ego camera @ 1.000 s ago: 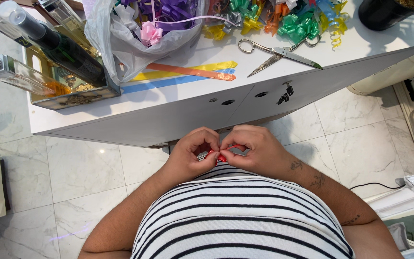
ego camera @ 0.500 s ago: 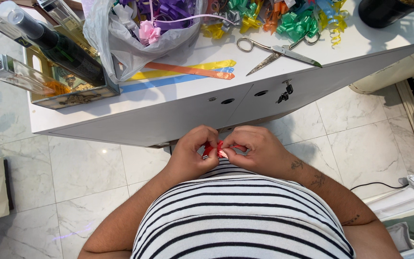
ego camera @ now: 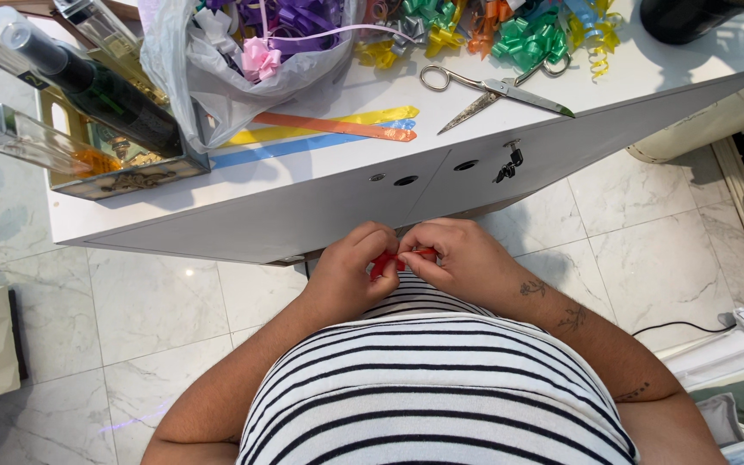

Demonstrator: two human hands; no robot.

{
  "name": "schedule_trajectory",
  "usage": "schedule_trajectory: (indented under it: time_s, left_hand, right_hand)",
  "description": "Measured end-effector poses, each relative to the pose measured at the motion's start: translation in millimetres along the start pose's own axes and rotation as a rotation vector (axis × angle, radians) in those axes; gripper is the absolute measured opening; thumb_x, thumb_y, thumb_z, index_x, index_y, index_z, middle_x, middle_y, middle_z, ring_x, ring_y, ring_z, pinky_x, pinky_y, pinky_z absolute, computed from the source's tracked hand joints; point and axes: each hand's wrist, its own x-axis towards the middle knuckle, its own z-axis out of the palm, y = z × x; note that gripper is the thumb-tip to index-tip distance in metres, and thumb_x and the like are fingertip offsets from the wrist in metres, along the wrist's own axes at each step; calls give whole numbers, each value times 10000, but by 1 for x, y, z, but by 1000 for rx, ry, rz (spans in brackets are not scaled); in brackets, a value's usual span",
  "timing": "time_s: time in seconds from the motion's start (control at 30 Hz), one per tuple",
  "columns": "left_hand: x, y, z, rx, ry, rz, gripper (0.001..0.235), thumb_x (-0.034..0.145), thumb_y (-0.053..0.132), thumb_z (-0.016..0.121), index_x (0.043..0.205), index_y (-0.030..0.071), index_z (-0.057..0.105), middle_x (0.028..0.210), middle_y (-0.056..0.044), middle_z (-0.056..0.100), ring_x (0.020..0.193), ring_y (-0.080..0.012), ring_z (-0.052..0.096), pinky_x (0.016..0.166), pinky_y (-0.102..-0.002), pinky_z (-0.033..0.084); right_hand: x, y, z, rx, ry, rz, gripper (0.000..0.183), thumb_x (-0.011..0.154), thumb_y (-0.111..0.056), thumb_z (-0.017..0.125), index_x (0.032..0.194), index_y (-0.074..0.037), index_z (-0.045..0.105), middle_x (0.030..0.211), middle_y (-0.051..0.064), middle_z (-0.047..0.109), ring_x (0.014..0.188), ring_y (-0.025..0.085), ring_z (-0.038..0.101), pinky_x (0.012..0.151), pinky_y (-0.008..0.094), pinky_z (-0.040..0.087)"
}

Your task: The person ties a red ribbon into a bow using both hands, then uses scissors to trim the ends. They repeat the process with an orange ribbon, folding and tying it into a bow.

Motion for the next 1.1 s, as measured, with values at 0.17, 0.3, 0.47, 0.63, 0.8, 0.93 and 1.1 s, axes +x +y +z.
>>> schedule_trajectory:
  time_s: [0.17, 0.3, 0.47, 0.63, 0.8, 0.93, 1.1]
  left_hand:
    - [-3, -9, 5, 79, 0, 27, 126, 902, 105, 791, 942, 131, 675, 1031, -75, 746, 856, -376, 773, 694, -439, 633]
    - [-2, -17, 17, 267, -33, 108, 125, 923, 114, 761, 905, 133, 638, 1042, -66, 744, 814, -374, 766, 673, -486, 623]
    - [0, -25, 21, 322, -63, 129, 117, 943, 130, 745, 922, 131, 630, 1040, -65, 735, 828, -365, 768, 676, -484, 613]
    - [12, -30, 14, 380, -35, 150, 111, 933, 119, 758, 941, 143, 650, 1007, -58, 722, 868, -354, 765, 712, -483, 606]
    - [25, 6, 2, 70, 11, 87, 79, 961, 128, 779, 1028, 163, 757, 1150, -40, 781, 1058, -361, 766, 887, -497, 585]
    - [24, 6, 17, -121, 65, -15, 84, 985, 111, 737, 1040, 168, 764, 1129, -33, 804, 1064, -379, 771, 914, -503, 587]
    - [28, 6, 27, -82, 142, -31, 74, 926, 130, 832, 967, 168, 783, 1067, -25, 827, 987, -354, 786, 880, -468, 587]
  right_hand:
    - [-5, 6, -2, -124, -21, 25, 106, 1014, -154, 696, 999, -75, 764, 726, 122, 676, 721, 333, 721, 665, 426, 583]
    - [-8, 14, -3, -244, -110, 49, 165, 1033, -205, 659, 954, -81, 734, 751, 125, 706, 758, 369, 745, 661, 459, 581]
    - [-5, 29, -3, -164, -108, 57, 200, 1024, -224, 665, 893, -85, 728, 728, 125, 704, 726, 379, 733, 647, 450, 573]
    - [-1, 23, -29, 67, -118, 56, 213, 1013, -159, 661, 843, -63, 744, 661, 134, 688, 653, 303, 713, 638, 418, 559]
    - [-2, 56, -25, 831, -34, -105, 452, 1090, -289, 496, 933, -4, 810, 875, 169, 783, 770, 210, 747, 697, 359, 616]
    - [-1, 75, -9, 931, 90, -160, 231, 1034, -91, 582, 1186, 29, 708, 1110, 172, 759, 986, 236, 765, 769, 338, 631]
    - [-2, 44, -11, 253, 234, -221, 142, 991, -187, 804, 1115, -137, 849, 1041, 48, 803, 942, 200, 760, 804, 320, 600]
